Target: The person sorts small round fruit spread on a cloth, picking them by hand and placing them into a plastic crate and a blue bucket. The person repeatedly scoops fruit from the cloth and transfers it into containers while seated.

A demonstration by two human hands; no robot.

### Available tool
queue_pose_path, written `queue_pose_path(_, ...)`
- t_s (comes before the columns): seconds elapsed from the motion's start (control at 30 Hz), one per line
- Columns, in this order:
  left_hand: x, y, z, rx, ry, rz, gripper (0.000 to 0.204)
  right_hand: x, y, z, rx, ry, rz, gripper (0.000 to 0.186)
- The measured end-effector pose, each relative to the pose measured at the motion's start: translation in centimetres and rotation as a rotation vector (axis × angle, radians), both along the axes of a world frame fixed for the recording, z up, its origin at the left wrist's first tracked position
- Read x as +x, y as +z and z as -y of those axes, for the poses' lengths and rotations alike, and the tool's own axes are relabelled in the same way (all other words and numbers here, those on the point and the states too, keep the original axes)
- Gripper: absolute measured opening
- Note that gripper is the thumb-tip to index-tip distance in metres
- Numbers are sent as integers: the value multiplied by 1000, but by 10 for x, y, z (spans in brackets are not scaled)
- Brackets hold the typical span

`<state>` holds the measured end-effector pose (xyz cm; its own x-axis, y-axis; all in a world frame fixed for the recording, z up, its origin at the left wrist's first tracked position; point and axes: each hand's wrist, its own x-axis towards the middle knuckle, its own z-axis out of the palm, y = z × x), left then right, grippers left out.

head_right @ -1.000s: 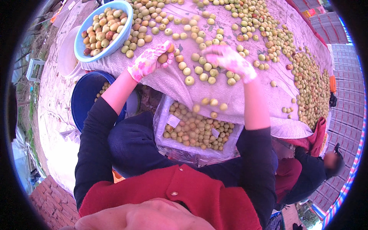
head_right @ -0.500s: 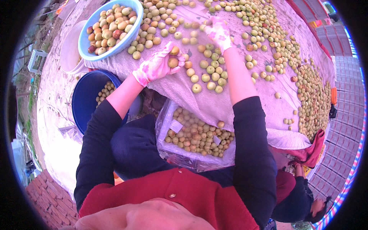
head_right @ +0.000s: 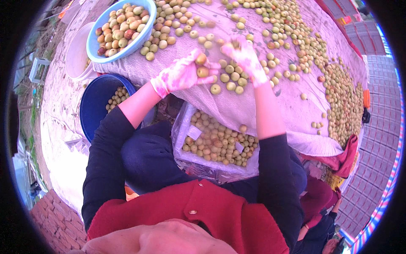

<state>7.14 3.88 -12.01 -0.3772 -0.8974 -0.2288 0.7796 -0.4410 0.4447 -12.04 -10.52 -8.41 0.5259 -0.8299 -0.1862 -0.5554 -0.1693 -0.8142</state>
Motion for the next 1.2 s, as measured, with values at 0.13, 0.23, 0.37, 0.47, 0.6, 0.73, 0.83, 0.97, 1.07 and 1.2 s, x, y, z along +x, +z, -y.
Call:
queue_pose_path(0.13,-36,25,-26,-262,-333,348,38,-87,26,-85,348,166,213,43)
queue_pose_path(0.23,-27,50,-43,-650,-461,885,41,-128,30,-113,362,183,256,43)
queue_pose_path(0.37,27,71,-67,-543,-468,950,40,-148,21,-112,246,1,91,41)
queue_pose_path(0.47,85,78,-120,-381,-373,1444,36,-137,5,-97,97,-33,58,38)
queue_pose_path(0.6,137,79,-199,76,-401,2144,46,-97,-27,-81,-403,-67,-176,48)
queue_pose_path(0.73,140,95,-216,150,-427,2294,46,-57,-54,-75,-657,-58,-619,63)
queue_pose_path(0.83,114,106,-175,-140,-241,1996,39,-36,-67,-85,-712,61,-435,65)
queue_pose_path(0.97,64,92,-101,-561,-118,1958,41,-51,-68,-71,-841,152,-281,57)
queue_pose_path(1.07,43,63,-56,-656,-135,2283,47,-107,-63,-14,-787,-129,-382,55)
queue_pose_path(1.2,29,27,-25,-584,-205,2399,46,-168,-83,35,-845,-324,-570,62)
